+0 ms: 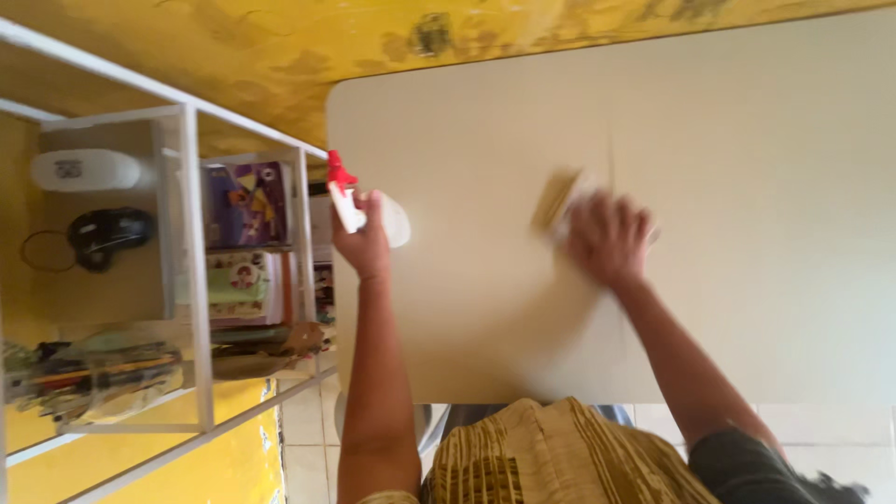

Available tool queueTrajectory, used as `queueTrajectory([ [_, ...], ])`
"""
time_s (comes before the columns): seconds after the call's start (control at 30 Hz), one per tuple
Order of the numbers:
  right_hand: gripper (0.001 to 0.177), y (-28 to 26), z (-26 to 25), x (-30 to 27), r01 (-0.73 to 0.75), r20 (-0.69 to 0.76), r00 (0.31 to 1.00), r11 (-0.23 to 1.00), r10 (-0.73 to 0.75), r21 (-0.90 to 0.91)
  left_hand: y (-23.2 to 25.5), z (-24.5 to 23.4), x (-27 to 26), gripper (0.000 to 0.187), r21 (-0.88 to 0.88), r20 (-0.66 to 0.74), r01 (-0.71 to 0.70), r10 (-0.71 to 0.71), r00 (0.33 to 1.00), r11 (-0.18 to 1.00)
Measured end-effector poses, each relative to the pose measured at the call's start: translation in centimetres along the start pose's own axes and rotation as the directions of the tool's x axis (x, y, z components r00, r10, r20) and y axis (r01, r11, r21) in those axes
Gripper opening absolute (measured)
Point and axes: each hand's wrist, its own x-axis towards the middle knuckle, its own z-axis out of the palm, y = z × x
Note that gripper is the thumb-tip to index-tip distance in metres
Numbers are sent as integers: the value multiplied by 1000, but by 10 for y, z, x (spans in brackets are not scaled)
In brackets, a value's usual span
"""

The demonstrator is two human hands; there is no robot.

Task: The person retrieves a spray bottle and a cloth from a shelf, then proceeds to clean a white table surface. They repeatedly spray the table and wipe it with the cloth, moving across the entire surface area.

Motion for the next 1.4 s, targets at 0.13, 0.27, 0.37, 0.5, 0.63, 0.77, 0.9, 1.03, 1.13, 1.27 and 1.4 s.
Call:
queueTrajectory([
  [0.13,74,-13,-88,-112,306,331,877,936,-348,175,26,15,-22,25,181,40,-52,45,998,982],
  [0.27,59,54,-141,-137,475,606,610,848,-510,236,81,45,-58,29,117,191,-72,49,980,991],
  [0.37,41,135,-107,-107,18,747,664,999,22,-45,120,76,-89,42,58,359,13,-33,933,998],
  [0.5,57,241,-40,-61,-179,54,983,984,178,6,145,123,-137,49,189,574,197,-271,773,962],
  [0.63,58,232,1,-43,-290,-24,957,957,290,18,152,167,-183,43,243,671,84,-230,705,966],
  [0.77,68,171,-40,-116,20,413,910,998,-43,61,165,195,-207,44,362,705,158,-381,598,919],
  [0.9,69,147,-110,-197,344,178,899,896,-401,279,176,204,-216,40,538,727,24,-477,494,843],
  [1.03,51,204,-110,-167,291,713,660,956,-236,47,178,208,-222,39,638,702,-73,-540,465,767],
  [1.13,64,267,-69,-123,-54,182,982,997,44,47,178,208,-224,39,710,658,-84,-615,434,699],
  [1.27,56,321,7,-27,-316,-22,949,947,315,-48,176,205,-226,39,682,645,-67,-556,524,728],
  [1.4,66,269,37,32,-347,-156,929,937,336,-48,158,196,-216,39,399,587,-59,-206,783,915],
])
